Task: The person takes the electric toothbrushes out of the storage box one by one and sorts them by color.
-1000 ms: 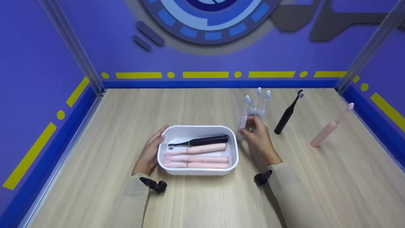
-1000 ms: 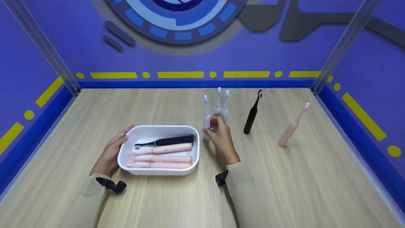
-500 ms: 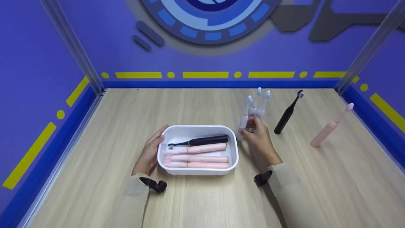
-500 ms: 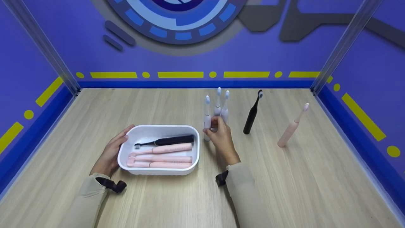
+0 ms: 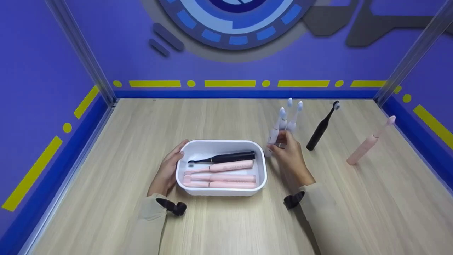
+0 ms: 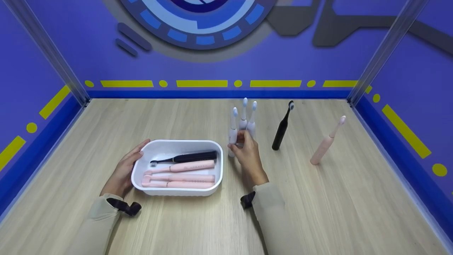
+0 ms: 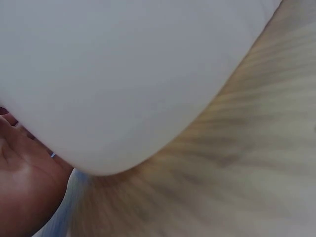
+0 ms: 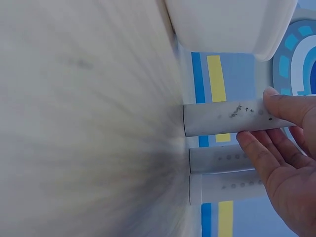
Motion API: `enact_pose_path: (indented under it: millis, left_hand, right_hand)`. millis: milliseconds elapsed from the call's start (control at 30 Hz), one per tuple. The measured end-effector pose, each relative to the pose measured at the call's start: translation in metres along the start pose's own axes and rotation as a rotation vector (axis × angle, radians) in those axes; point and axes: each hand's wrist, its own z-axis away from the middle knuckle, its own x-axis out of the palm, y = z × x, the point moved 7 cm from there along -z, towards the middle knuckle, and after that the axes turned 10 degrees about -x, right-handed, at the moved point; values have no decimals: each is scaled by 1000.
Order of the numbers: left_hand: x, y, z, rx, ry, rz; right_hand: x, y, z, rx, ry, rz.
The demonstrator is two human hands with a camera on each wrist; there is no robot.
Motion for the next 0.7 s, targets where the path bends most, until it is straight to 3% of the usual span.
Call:
enact_pose_path:
  millis: [700]
  left_hand:
    - [0, 0, 0, -8, -5, 23]
  right_hand:
    - [0, 2, 0, 19, 55, 13]
